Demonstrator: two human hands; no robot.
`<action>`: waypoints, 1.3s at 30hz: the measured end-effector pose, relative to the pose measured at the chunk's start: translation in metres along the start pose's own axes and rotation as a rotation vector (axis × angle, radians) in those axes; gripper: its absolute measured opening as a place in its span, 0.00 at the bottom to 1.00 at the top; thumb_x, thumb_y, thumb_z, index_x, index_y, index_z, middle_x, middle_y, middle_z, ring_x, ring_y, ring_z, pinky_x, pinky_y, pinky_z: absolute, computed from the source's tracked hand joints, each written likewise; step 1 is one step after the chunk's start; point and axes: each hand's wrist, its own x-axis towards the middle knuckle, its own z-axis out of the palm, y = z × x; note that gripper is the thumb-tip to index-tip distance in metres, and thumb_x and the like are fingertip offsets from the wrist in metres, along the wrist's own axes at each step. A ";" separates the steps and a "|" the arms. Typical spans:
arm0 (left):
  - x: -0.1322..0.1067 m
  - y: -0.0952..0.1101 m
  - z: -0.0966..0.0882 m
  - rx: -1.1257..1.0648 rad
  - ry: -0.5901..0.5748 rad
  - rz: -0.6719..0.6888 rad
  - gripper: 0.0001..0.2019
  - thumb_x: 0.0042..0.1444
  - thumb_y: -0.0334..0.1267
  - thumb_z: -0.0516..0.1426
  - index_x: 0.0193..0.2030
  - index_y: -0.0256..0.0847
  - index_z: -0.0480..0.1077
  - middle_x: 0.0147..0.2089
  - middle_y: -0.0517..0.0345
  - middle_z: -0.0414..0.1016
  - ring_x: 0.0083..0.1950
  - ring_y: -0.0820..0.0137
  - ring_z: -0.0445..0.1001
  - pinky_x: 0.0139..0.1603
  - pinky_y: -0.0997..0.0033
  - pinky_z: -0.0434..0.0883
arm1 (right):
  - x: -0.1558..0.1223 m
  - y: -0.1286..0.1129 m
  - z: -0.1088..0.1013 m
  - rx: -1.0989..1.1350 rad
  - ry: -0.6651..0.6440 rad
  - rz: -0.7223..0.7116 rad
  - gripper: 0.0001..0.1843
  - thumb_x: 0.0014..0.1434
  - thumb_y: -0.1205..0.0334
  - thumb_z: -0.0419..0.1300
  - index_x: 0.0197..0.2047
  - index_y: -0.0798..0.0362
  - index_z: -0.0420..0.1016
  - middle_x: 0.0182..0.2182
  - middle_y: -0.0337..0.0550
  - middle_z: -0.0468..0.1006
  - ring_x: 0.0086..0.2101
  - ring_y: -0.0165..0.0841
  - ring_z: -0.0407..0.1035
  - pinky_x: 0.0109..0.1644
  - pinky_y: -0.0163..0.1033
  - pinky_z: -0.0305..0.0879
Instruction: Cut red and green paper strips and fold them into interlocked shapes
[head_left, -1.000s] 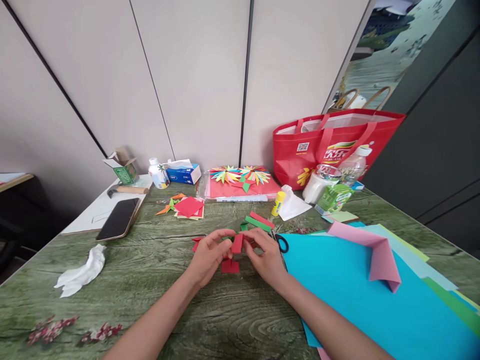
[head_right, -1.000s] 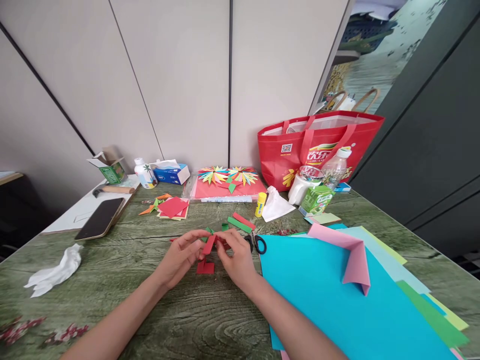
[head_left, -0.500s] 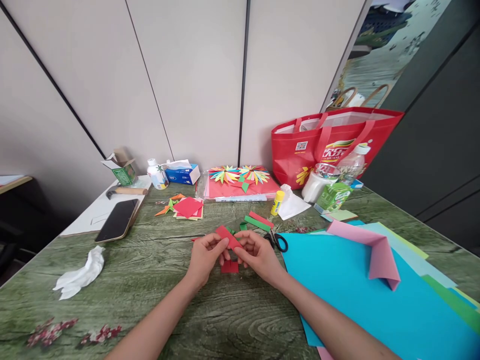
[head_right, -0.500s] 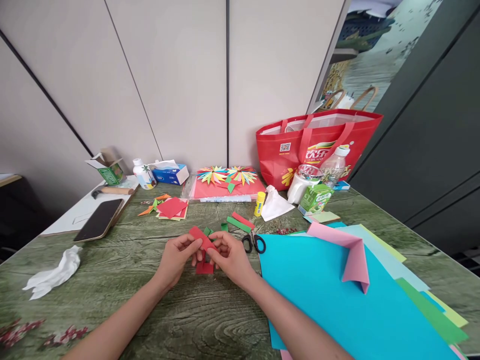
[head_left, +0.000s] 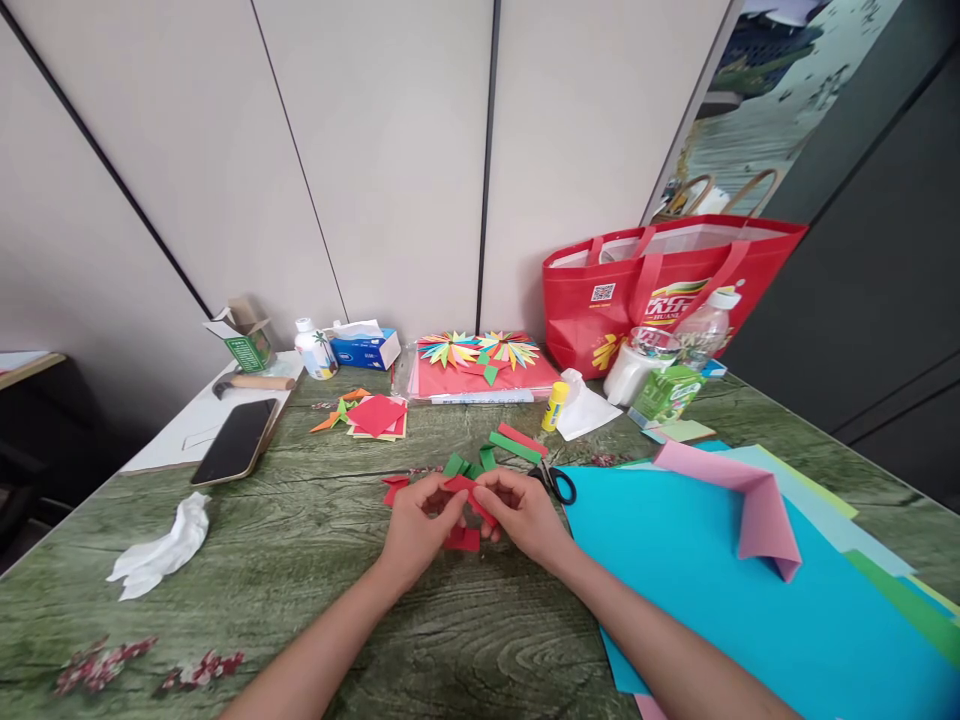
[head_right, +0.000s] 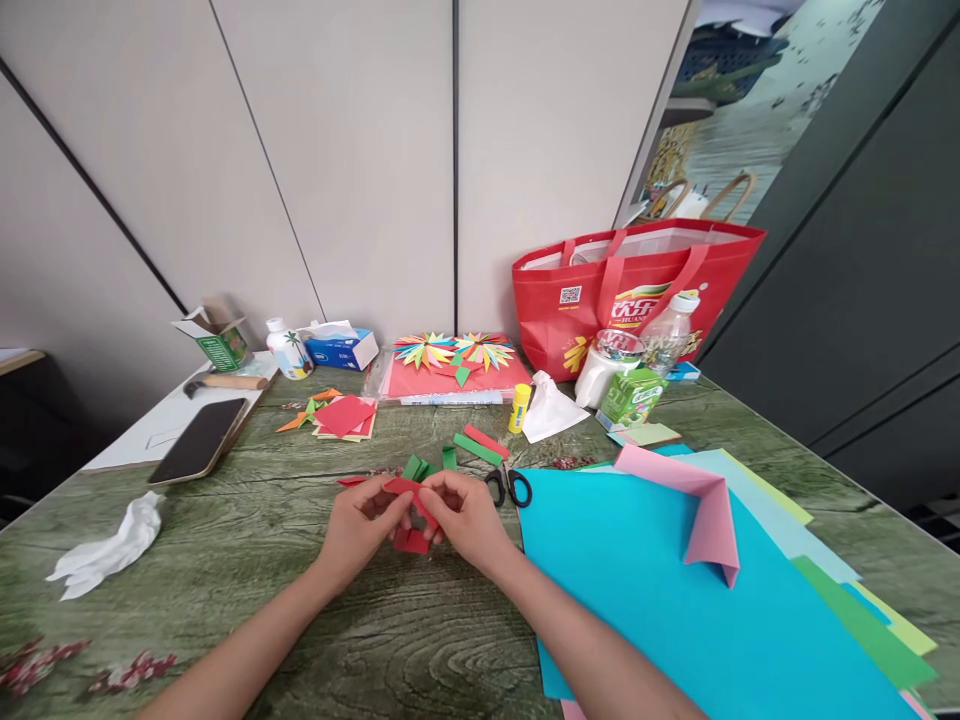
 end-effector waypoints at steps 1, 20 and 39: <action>0.001 0.000 -0.001 -0.033 0.012 -0.030 0.07 0.49 0.38 0.56 0.26 0.37 0.68 0.17 0.63 0.68 0.17 0.77 0.64 0.18 0.79 0.62 | 0.000 0.000 0.001 0.030 -0.013 -0.013 0.12 0.52 0.54 0.57 0.35 0.53 0.66 0.20 0.33 0.69 0.18 0.26 0.66 0.18 0.30 0.63; 0.012 -0.005 -0.009 -0.298 0.212 -0.148 0.13 0.48 0.44 0.57 0.21 0.36 0.67 0.13 0.64 0.65 0.14 0.78 0.61 0.14 0.80 0.57 | -0.006 -0.004 0.002 -0.097 -0.020 -0.148 0.07 0.56 0.58 0.55 0.36 0.52 0.67 0.25 0.38 0.72 0.22 0.27 0.66 0.23 0.31 0.63; 0.009 -0.003 -0.004 -0.344 0.149 -0.161 0.10 0.46 0.40 0.58 0.31 0.35 0.72 0.21 0.59 0.74 0.16 0.77 0.63 0.13 0.80 0.57 | 0.001 0.008 -0.011 -0.636 0.069 -0.374 0.08 0.47 0.73 0.54 0.32 0.53 0.67 0.27 0.39 0.72 0.27 0.31 0.66 0.31 0.34 0.61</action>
